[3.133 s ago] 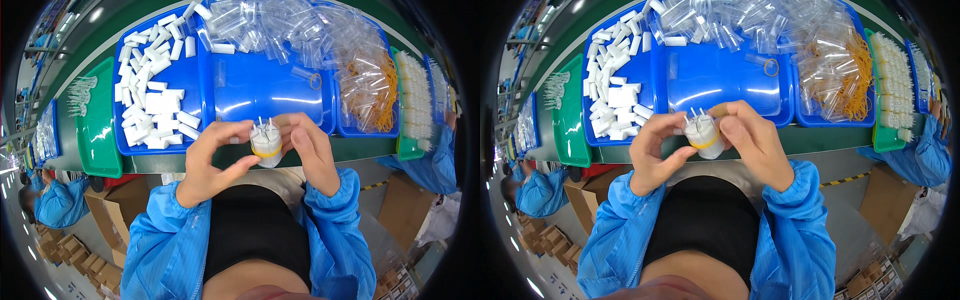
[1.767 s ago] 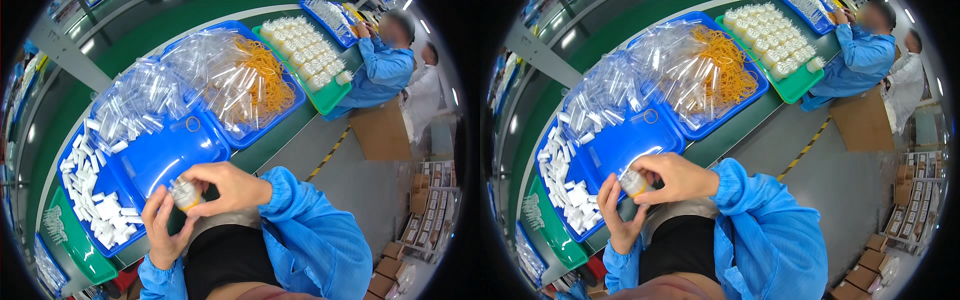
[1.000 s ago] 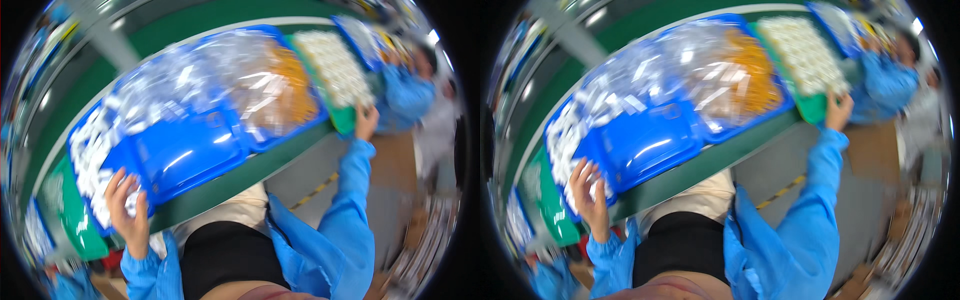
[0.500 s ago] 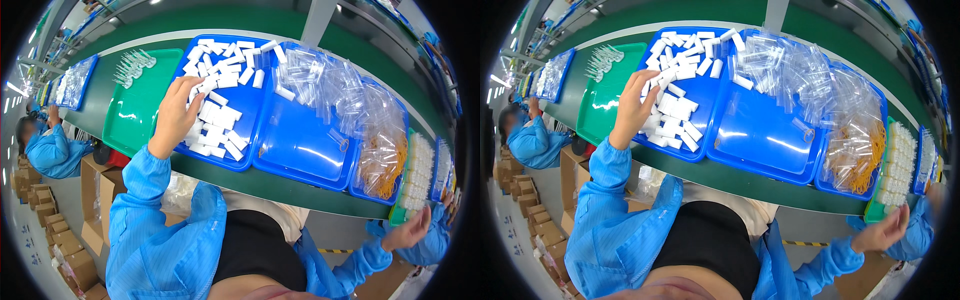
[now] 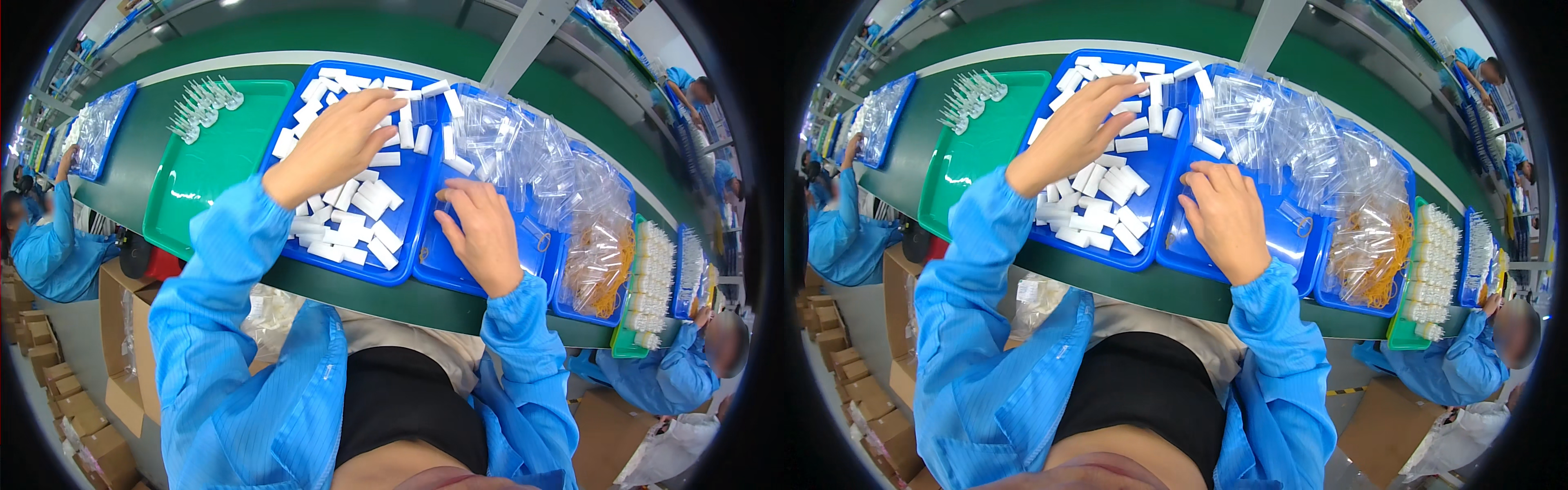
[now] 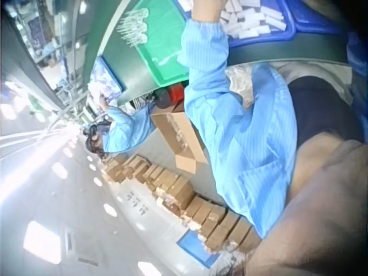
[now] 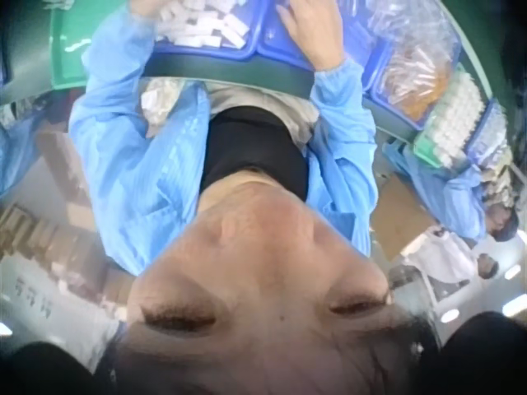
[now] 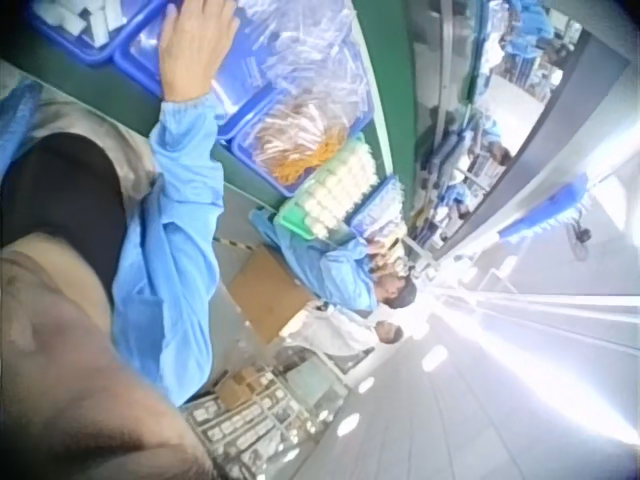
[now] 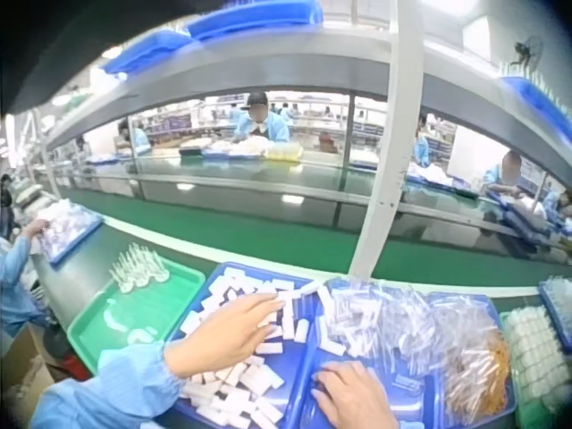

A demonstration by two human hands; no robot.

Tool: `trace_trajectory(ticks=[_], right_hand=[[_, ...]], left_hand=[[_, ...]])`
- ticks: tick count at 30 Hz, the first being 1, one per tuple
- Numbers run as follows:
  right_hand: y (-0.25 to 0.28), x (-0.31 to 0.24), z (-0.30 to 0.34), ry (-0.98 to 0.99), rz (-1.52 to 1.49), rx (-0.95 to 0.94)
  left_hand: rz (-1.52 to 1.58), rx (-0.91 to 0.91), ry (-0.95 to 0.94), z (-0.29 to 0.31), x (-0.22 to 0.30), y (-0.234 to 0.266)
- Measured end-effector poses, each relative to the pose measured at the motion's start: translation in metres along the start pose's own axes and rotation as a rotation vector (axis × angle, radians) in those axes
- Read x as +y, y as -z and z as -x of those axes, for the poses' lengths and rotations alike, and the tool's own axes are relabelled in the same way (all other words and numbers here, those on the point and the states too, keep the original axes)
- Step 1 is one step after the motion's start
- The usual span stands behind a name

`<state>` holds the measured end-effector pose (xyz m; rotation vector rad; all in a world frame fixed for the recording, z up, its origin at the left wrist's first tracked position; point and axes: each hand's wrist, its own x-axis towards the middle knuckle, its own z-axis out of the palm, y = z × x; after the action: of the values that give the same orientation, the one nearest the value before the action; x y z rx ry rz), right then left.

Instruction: Assembling small plastic parts by inserting components and securing them with rubber bands.

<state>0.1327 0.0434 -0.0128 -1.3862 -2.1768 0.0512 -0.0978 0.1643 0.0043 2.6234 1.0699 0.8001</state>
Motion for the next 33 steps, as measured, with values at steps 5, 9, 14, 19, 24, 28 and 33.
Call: trace_trajectory(ticks=[5, 9, 14, 19, 24, 28, 33], right_hand=[[-0.003, -0.003, 0.011, -0.067, 0.038, -0.115], [0.006, -0.008, 0.026, -0.097, 0.011, -0.14], [0.021, -0.008, 0.044, -0.12, -0.009, -0.138], [0.024, -0.006, 0.051, -0.145, -0.008, -0.119], [0.016, -0.007, 0.046, -0.247, -0.035, -0.038], [0.014, -0.006, 0.044, -0.257, 0.0, -0.026], [0.025, -0.006, 0.043, -0.213, 0.101, -0.114]], left_hand=[[-0.162, -0.102, -0.104, -0.058, -0.03, -0.05], [-0.185, -0.248, -0.085, -0.072, -0.044, -0.06], [-0.153, -0.367, -0.089, -0.045, -0.045, -0.047], [0.188, -0.524, -0.032, -0.019, -0.031, -0.007], [-0.237, 0.006, -0.12, -0.028, -0.08, -0.003], [-0.398, -0.041, 0.079, -0.019, -0.109, -0.017], [-0.148, -0.216, 0.09, -0.004, -0.09, -0.018]])
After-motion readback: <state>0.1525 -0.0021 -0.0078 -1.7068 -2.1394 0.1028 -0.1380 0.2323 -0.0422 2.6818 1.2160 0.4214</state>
